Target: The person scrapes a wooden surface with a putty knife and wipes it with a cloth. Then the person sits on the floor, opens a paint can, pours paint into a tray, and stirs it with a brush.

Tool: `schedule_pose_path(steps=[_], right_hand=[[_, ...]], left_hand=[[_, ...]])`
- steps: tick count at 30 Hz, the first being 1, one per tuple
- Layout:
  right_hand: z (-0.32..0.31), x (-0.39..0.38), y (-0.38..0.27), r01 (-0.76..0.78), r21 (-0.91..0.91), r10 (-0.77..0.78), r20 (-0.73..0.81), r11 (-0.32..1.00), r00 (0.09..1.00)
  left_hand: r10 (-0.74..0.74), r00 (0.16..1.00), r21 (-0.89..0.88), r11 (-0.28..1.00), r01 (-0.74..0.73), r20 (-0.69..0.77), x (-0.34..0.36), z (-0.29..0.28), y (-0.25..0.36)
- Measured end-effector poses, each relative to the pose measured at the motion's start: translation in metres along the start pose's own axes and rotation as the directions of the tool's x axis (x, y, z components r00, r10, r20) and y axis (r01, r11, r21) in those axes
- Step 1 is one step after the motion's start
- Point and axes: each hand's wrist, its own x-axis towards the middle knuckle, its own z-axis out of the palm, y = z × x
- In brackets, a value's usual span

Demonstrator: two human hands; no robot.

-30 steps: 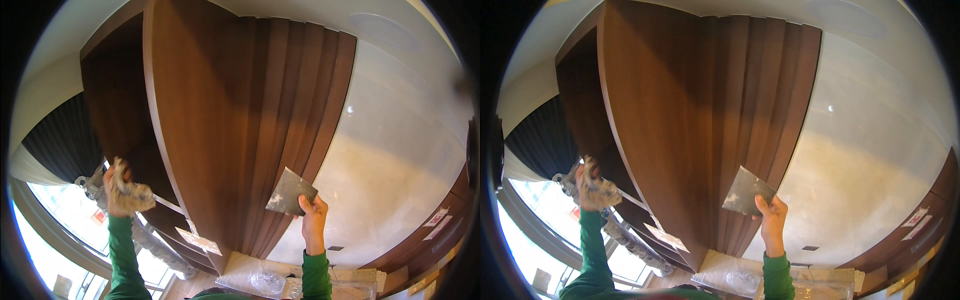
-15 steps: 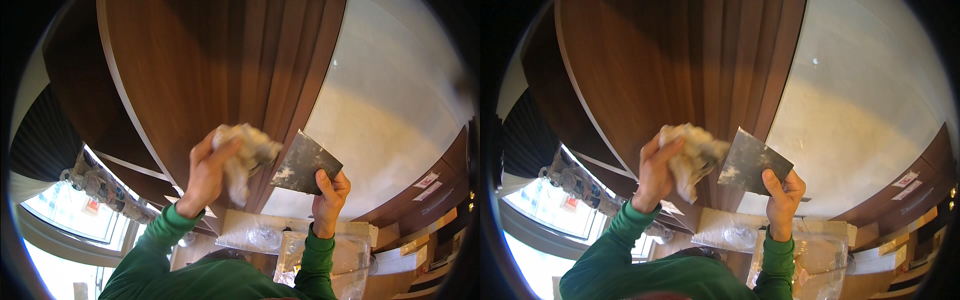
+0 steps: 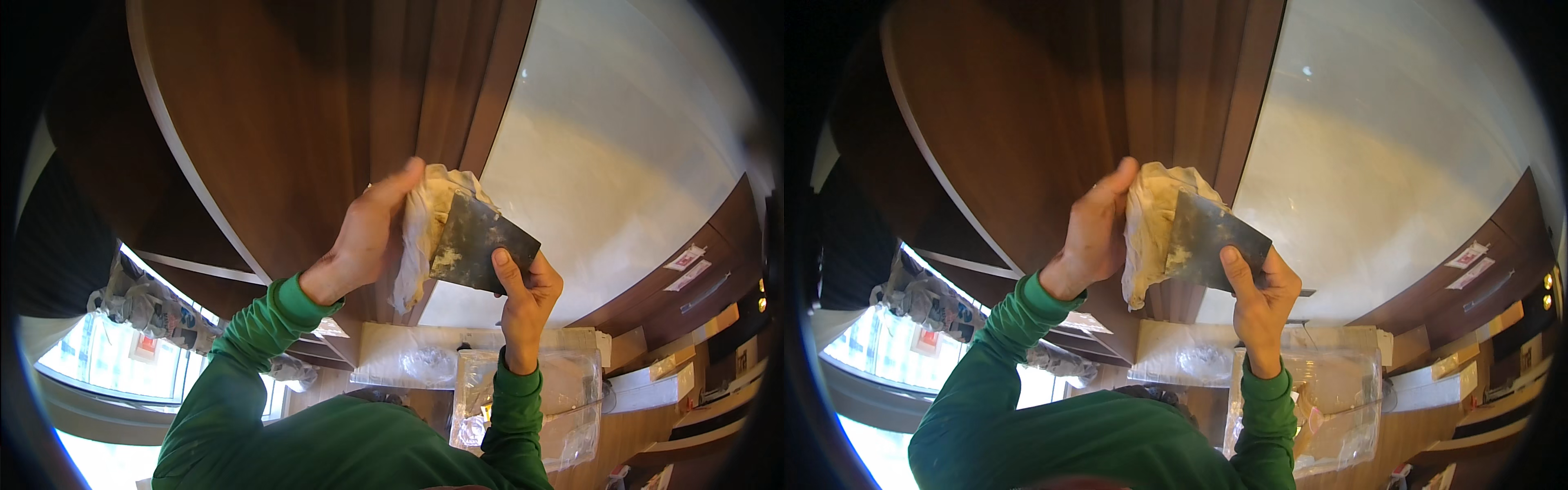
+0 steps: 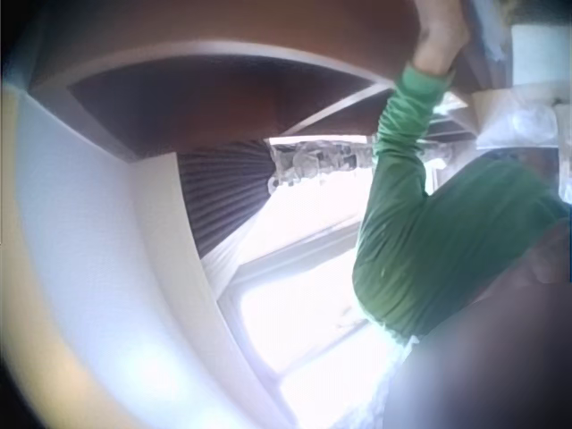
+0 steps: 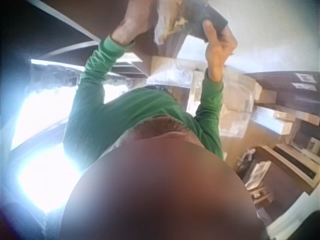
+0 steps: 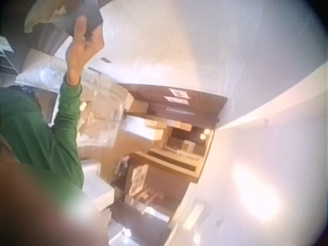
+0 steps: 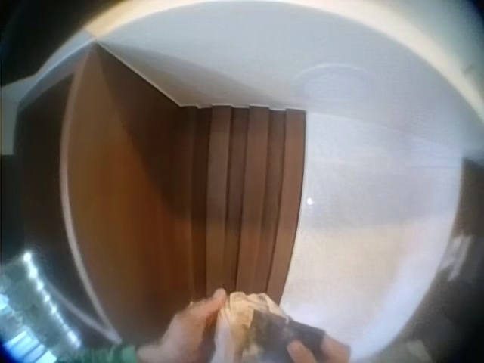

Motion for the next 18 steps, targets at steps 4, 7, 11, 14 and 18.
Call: schedule_pose_path(steps=[4,7,11,14,18], right_hand=[[0.005,0.0,0.0,0.036,-0.06,-0.041,-0.084,0.998,0.996],[0.008,-0.001,0.0,0.014,-0.075,-0.019,-0.06,0.997,0.998],[0.02,-0.002,0.012,0.058,-0.167,-0.056,0.018,0.984,0.998],[0.024,-0.005,0.02,0.08,-0.271,-0.075,0.029,0.959,0.997],[0.015,-0.019,0.012,0.09,-0.42,-0.1,-0.002,0.903,0.995]], left_hand=[[0.004,0.994,-0.021,1.0,-0.002,0.113,0.013,-0.011,-0.003],[0.109,0.964,0.385,0.901,-0.199,0.241,0.022,-0.023,-0.012],[0.27,0.939,0.526,0.778,-0.343,0.213,0.029,-0.035,-0.015],[0.371,0.895,0.554,0.703,-0.446,0.249,0.03,-0.037,-0.011],[0.494,0.869,0.467,0.76,-0.452,0.036,0.041,-0.038,0.005]])
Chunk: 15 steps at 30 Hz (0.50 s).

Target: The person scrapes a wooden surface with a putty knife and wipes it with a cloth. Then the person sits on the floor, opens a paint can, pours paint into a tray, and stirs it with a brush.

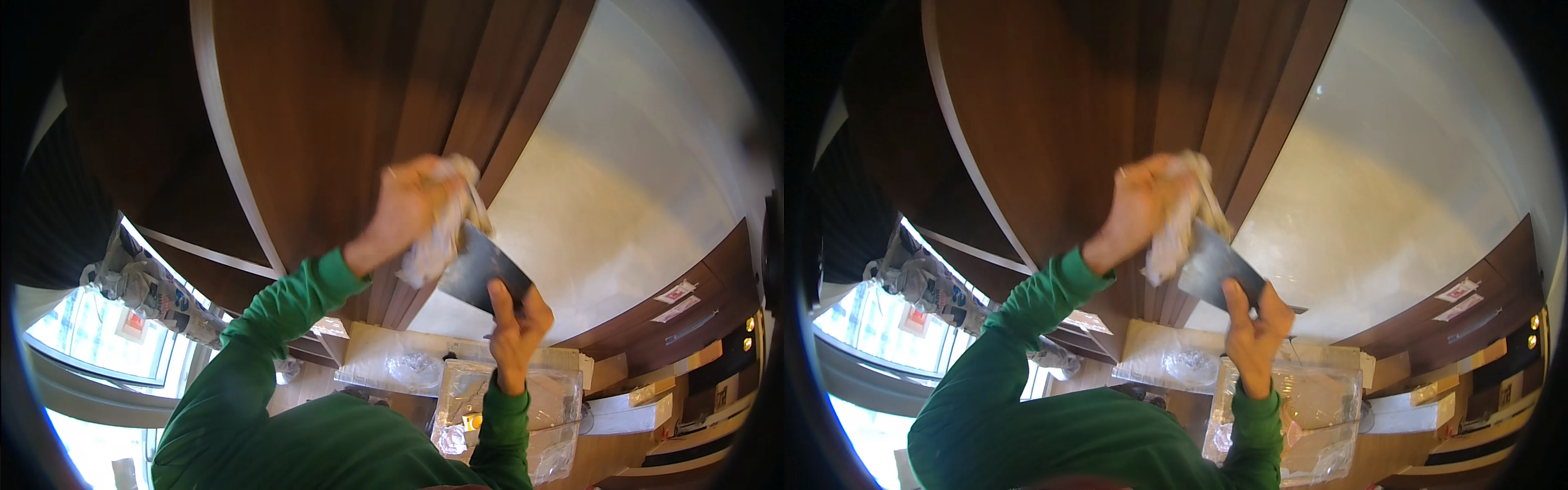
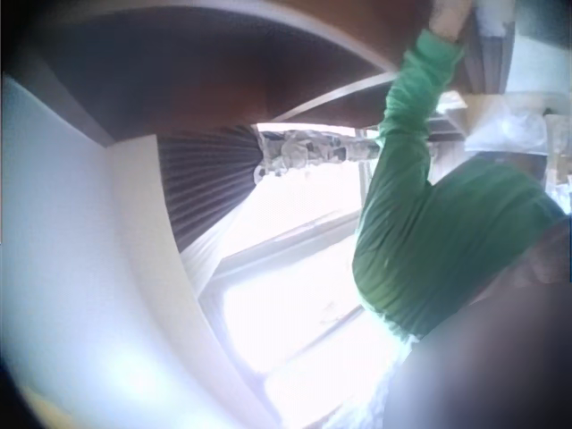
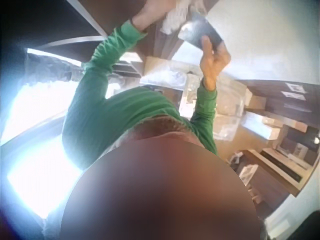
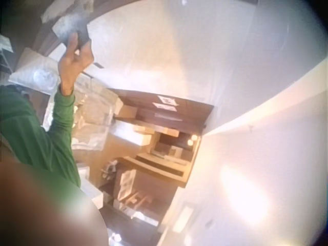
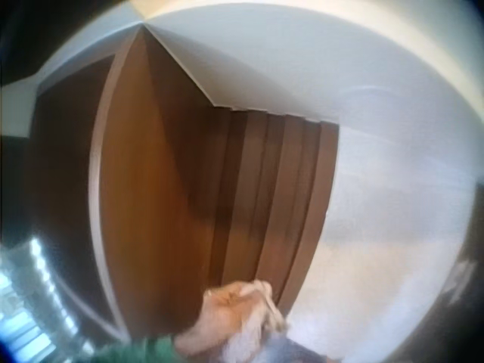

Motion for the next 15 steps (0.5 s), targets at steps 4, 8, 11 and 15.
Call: schedule_pose_path(steps=[4,8,11,15], right_hand=[[-0.022,-0.01,-0.019,-0.007,0.303,0.051,-0.138,0.953,0.989],[-0.039,0.005,-0.032,-0.022,0.578,0.113,-0.122,0.815,0.986],[-0.041,0.014,-0.03,-0.048,0.527,0.1,-0.071,0.848,0.992],[-0.044,0.014,-0.023,-0.091,0.412,0.059,0.09,0.907,0.994]], left_hand=[[0.126,0.99,0.299,0.944,-0.14,0.067,0.006,0.006,-0.007],[0.089,0.935,0.543,0.793,-0.275,0.343,-0.003,0.026,-0.015],[-0.006,0.88,0.686,0.628,-0.367,0.475,-0.004,0.034,-0.011],[-0.051,0.841,0.703,0.577,-0.415,0.538,-0.006,0.031,-0.005]])
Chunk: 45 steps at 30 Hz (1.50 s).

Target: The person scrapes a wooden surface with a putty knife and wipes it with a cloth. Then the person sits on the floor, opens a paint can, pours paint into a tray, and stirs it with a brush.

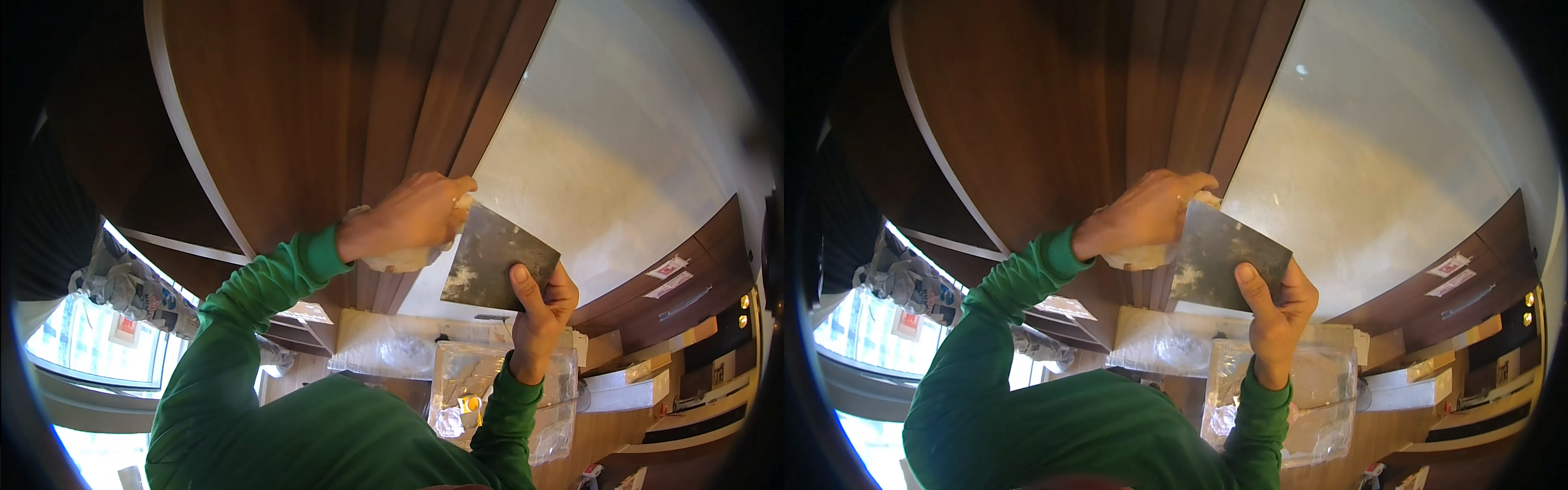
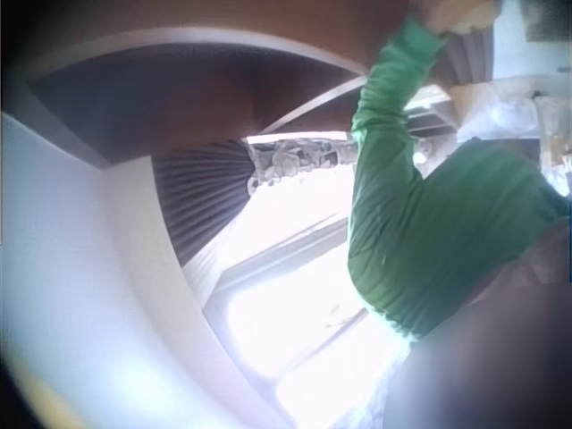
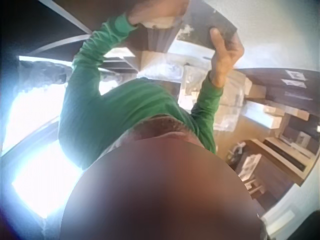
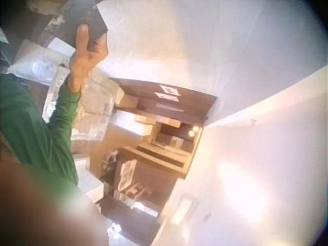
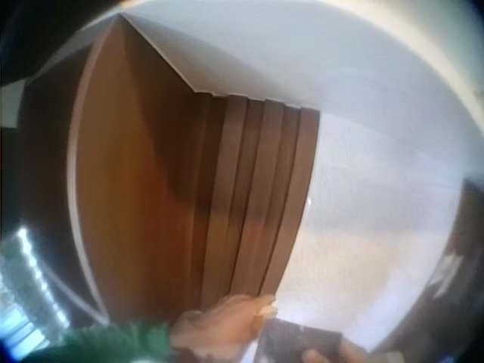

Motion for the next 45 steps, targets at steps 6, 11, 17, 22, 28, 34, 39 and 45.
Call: schedule_pose_path(steps=[6,11,17,22,28,34,39,45], right_hand=[[0.006,0.01,0.025,-0.076,0.015,0.075,0.029,0.997,0.997],[0.018,0.013,0.034,-0.05,0.02,0.051,-0.025,0.999,0.998],[0.017,0.018,0.033,-0.099,-0.024,0.1,0.012,0.995,0.995],[0.003,0.004,0.023,-0.111,-0.032,0.114,0.106,0.993,0.988],[-0.002,0.008,0.016,-0.057,-0.007,0.057,0.023,0.998,0.998],[0.003,0.01,0.019,0.023,-0.111,-0.02,0.025,0.994,0.999],[-0.005,0.003,0.012,0.065,-0.186,-0.08,-0.076,0.98,0.994],[-0.016,-0.019,0.005,0.055,-0.01,-0.055,-0.126,0.998,0.99]], left_hand=[[0.03,0.999,-0.036,0.999,-0.031,-0.021,-0.001,0.002,-0.013],[-0.018,0.999,-0.054,0.998,0.016,-0.029,-0.002,0.001,-0.02],[-0.042,0.998,0.001,0.999,0.043,-0.042,-0.001,-0.002,-0.021],[-0.074,0.997,0.018,0.997,0.074,0.0,-0.002,0.002,-0.017],[-0.079,0.995,0.062,0.995,0.083,-0.063,-0.002,0.003,-0.013],[-0.042,0.999,0.102,0.994,0.042,-0.003,-0.007,0.0,0.005],[-0.069,0.998,0.16,0.985,0.069,-0.001,-0.011,-0.003,0.018],[0.005,0.989,-0.193,0.981,-0.033,-0.147,-0.027,-0.023,0.012]])
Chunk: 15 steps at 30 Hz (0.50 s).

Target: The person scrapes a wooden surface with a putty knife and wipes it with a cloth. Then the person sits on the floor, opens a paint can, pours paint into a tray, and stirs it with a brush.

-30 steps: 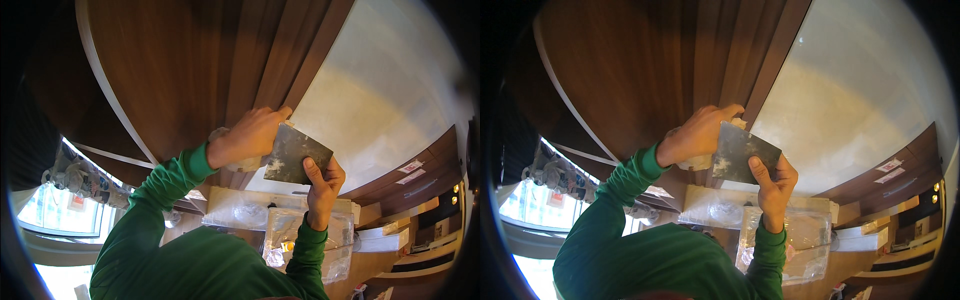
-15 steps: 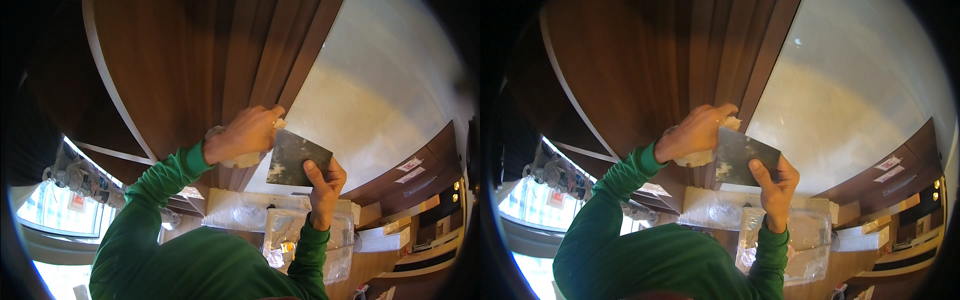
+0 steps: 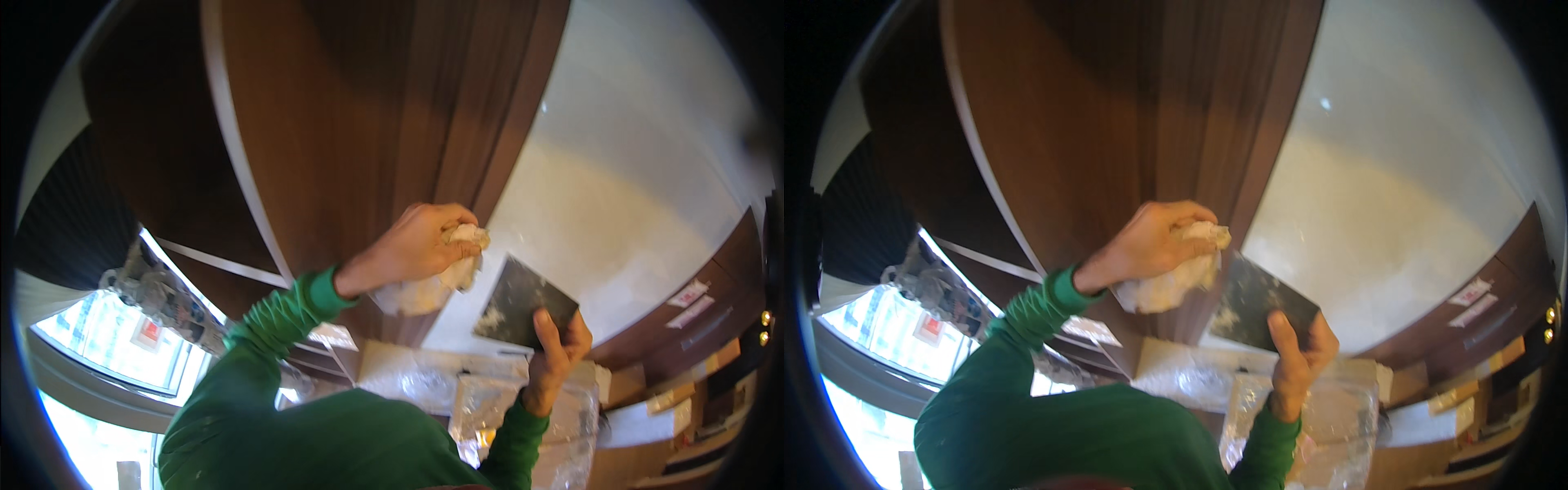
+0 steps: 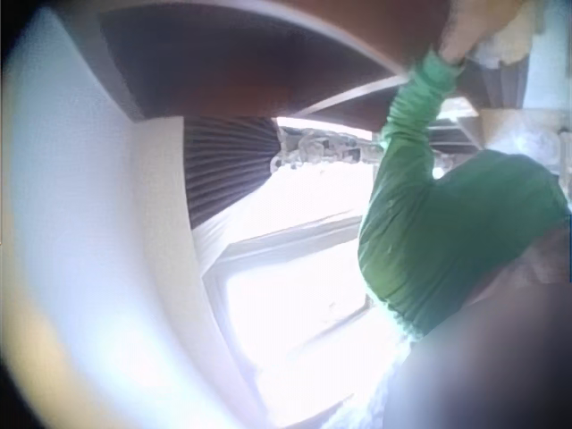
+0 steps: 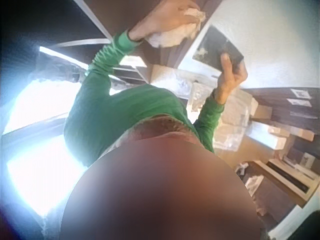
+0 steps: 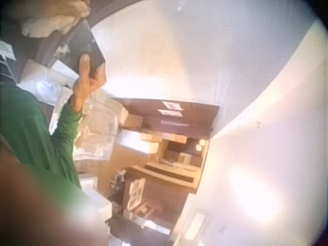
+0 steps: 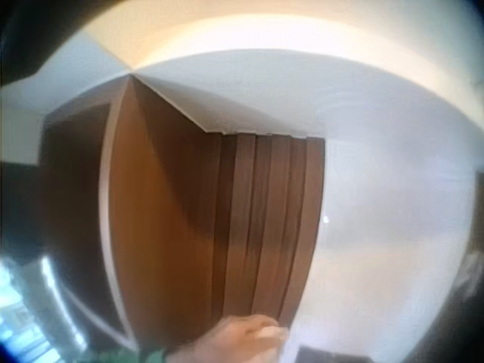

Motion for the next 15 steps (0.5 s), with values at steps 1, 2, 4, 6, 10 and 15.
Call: schedule_pose_path(steps=[1,2,4,6,10,15], right_hand=[[-0.002,-0.001,0.003,-0.03,0.092,0.029,0.007,0.995,1.0],[-0.002,-0.003,0.008,-0.051,0.177,0.05,0.009,0.983,0.999],[0.007,-0.007,0.027,-0.156,0.255,0.145,0.061,0.954,0.988],[0.02,-0.011,0.048,-0.224,0.194,0.205,0.112,0.955,0.972],[0.04,-0.019,0.071,-0.24,0.028,0.231,0.176,0.97,0.957],[0.037,-0.027,0.06,-0.112,-0.121,0.141,0.272,0.986,0.952]], left_hand=[[-0.138,0.99,-0.209,0.97,0.127,-0.039,-0.004,-0.003,-0.002],[-0.245,0.967,-0.425,0.884,0.193,-0.069,-0.009,-0.003,-0.005],[-0.419,0.908,-0.792,0.564,0.232,-0.032,-0.023,0.007,-0.009],[-0.466,0.884,-0.913,0.342,0.222,0.04,-0.041,0.028,-0.011],[-0.439,0.859,-0.381,0.865,0.326,-0.263,-0.067,0.051,-0.018],[0.093,0.785,0.217,0.975,0.053,-0.612,-0.072,-0.008,0.008]])
